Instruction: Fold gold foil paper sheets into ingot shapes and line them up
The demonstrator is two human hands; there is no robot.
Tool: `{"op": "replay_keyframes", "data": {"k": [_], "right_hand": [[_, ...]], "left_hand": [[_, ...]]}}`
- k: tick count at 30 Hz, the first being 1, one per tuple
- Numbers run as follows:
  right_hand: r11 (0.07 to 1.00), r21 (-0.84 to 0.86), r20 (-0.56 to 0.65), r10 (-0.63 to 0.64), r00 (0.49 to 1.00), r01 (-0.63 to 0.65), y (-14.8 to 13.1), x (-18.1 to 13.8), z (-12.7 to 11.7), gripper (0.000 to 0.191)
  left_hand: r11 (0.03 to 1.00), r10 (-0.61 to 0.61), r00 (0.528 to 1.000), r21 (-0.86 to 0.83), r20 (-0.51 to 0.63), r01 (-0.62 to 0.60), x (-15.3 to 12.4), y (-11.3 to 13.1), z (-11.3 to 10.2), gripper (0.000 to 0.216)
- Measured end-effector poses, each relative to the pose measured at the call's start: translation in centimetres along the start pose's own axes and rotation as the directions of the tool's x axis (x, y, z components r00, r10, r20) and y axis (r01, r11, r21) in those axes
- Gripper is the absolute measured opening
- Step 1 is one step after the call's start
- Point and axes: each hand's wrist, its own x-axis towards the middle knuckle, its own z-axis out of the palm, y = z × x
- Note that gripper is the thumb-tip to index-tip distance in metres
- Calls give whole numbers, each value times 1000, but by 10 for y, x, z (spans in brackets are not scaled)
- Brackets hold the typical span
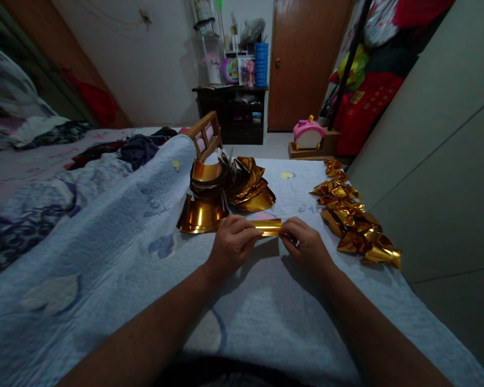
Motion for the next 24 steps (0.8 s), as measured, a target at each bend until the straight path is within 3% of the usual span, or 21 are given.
{"op": "replay_keyframes", "data": {"k": [5, 13, 19, 24], "right_hand": [[998, -52, -65, -50, 997, 46, -4, 0, 1, 18], [982, -187, 183, 54, 982, -20, 2, -3, 7, 21], [961, -276, 263, 89, 961, -13, 5, -5, 7, 18], [959, -282, 316, 77, 946, 17, 4, -6, 2, 18]], "left_hand": [[998, 0, 1000, 59, 30, -2, 1, 0, -1, 16], [989, -43, 931, 149, 362, -13, 1, -5, 3, 9], [999, 26, 902, 32, 431, -44, -2, -1, 7, 5], [999, -33, 885, 37, 465, 18, -7, -4, 11, 6]]}}
